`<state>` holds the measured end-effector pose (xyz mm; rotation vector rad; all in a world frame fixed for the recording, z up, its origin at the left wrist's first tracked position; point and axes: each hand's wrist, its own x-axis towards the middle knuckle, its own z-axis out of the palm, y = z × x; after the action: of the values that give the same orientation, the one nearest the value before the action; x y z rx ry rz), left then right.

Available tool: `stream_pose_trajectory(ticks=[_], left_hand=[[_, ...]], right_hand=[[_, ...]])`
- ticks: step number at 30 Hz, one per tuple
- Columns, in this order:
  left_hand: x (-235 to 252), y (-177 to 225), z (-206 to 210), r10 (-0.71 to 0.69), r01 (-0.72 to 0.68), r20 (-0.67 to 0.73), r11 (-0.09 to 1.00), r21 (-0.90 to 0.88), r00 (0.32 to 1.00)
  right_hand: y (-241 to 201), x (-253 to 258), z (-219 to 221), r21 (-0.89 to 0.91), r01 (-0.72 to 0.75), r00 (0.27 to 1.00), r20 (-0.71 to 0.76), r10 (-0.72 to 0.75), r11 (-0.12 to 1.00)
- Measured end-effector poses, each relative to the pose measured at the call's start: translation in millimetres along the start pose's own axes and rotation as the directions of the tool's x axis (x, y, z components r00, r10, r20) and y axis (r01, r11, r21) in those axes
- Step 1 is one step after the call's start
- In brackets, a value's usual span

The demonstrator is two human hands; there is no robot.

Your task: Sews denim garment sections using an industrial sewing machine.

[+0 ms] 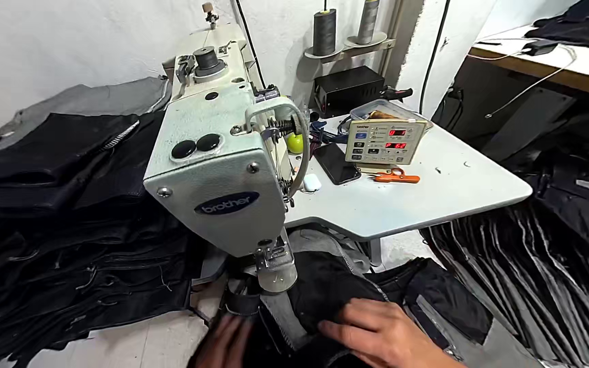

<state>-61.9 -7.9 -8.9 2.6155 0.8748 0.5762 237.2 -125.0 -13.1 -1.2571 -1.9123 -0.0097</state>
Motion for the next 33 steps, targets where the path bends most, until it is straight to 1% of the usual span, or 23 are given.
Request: stream_pose_trajectory(ticks=[2, 4, 5, 7, 9, 10, 12, 13, 14, 16, 17, 18, 20, 22, 23, 24, 25, 26, 27, 28, 31, 32, 33], left_hand=[[41, 35, 16, 0.127, -0.123, 0.012, 0.979, -0.16, 0.992], [66, 56, 30, 0.222, -0.23, -0.062, 0.959, -0.166, 0.973], [76, 64, 31, 0.242, -0.262, -0.115, 0.942, -0.211, 0.963], [90, 73, 18, 0.163, -0.214, -0.144, 0.831, -0.513, 0.976], [101, 78, 1, 0.021, -0.105, -0.113, 0.573, -0.813, 0.993], [105, 79, -6, -0.024, -0.081, -0.105, 0.48, -0.873, 0.994], [105, 85, -14, -0.048, -0.037, -0.064, 0.432, -0.901, 0.997], [102, 88, -15, -0.055, -0.014, -0.044, 0.455, -0.891, 0.998], [99, 87, -16, -0.053, -0.005, -0.036, 0.501, -0.866, 0.998], [94, 76, -11, 0.006, -0.056, -0.067, 0.628, -0.776, 0.998], [89, 68, -1, 0.087, -0.096, -0.052, 0.635, -0.767, 0.995], [80, 67, 13, 0.136, -0.102, -0.024, 0.603, -0.791, 0.99], [64, 75, 40, 0.06, 0.004, 0.039, 0.492, -0.871, 0.997], [53, 71, 38, -0.105, 0.124, 0.091, 0.379, -0.917, 0.99], [47, 63, 29, -0.222, 0.171, 0.1, 0.331, -0.928, 0.97], [42, 55, 17, -0.376, 0.218, 0.103, 0.277, -0.936, 0.921], [43, 44, 6, -0.514, 0.265, 0.127, 0.206, -0.942, 0.849], [48, 33, 0, -0.597, 0.29, 0.146, 0.152, -0.945, 0.789], [56, 22, -2, -0.634, 0.312, 0.16, 0.135, -0.94, 0.756], [66, 13, 0, -0.661, 0.332, 0.17, 0.126, -0.935, 0.731], [119, -1, 11, -0.739, 0.387, 0.199, 0.091, -0.917, 0.644], [140, -2, 16, -0.745, 0.361, 0.186, 0.078, -0.929, 0.64], [157, -2, 23, -0.729, 0.309, 0.144, 0.097, -0.946, 0.669]], right_hand=[[-1, 0, -3, -0.071, -0.038, 0.998, -0.056, 0.034, 0.997], [-6, -6, -11, -0.126, -0.138, 0.986, -0.111, 0.124, 0.982], [-10, -12, -16, -0.143, -0.212, 0.972, -0.136, 0.194, 0.967], [-20, -33, -25, -0.194, -0.393, 0.914, -0.192, 0.358, 0.899], [-27, -65, -14, -0.167, -0.59, 0.802, -0.236, 0.549, 0.79], [-30, -81, -2, -0.07, -0.701, 0.706, -0.206, 0.677, 0.709], [-34, -100, 22, 0.12, -0.866, 0.484, -0.037, 0.874, 0.485], [-30, -103, 22, 0.132, -0.891, 0.442, 0.029, 0.896, 0.435], [-19, -104, 8, 0.074, -0.862, 0.503, 0.001, 0.864, 0.502], [30, -98, -69, -0.117, -0.717, 0.697, -0.162, 0.699, 0.688], [54, -89, -118, -0.26, -0.632, 0.775, -0.227, 0.59, 0.731], [66, -68, -162, -0.388, -0.556, 0.831, -0.23, 0.507, 0.735], [61, -6, -206, -0.456, -0.419, 0.899, -0.089, 0.429, 0.785], [59, 27, -192, -0.367, -0.198, 0.958, 0.125, 0.26, 0.909], [63, 29, -169, -0.24, -0.131, 0.963, 0.202, 0.181, 0.962], [68, 29, -143, -0.081, -0.121, 0.953, 0.269, 0.139, 0.989], [72, 27, -117, 0.04, -0.156, 0.945, 0.296, 0.138, 0.987], [77, 24, -95, 0.118, -0.226, 0.938, 0.293, 0.183, 0.967], [81, 22, -77, 0.153, -0.304, 0.926, 0.28, 0.254, 0.94], [87, 22, -62, 0.159, -0.391, 0.901, 0.268, 0.342, 0.906], [117, 39, -35, 0.121, -0.627, 0.77, 0.249, 0.588, 0.77], [129, 52, -32, 0.072, -0.64, 0.761, 0.193, 0.619, 0.765], [138, 65, -30, 0.009, -0.615, 0.784, 0.115, 0.61, 0.788]])
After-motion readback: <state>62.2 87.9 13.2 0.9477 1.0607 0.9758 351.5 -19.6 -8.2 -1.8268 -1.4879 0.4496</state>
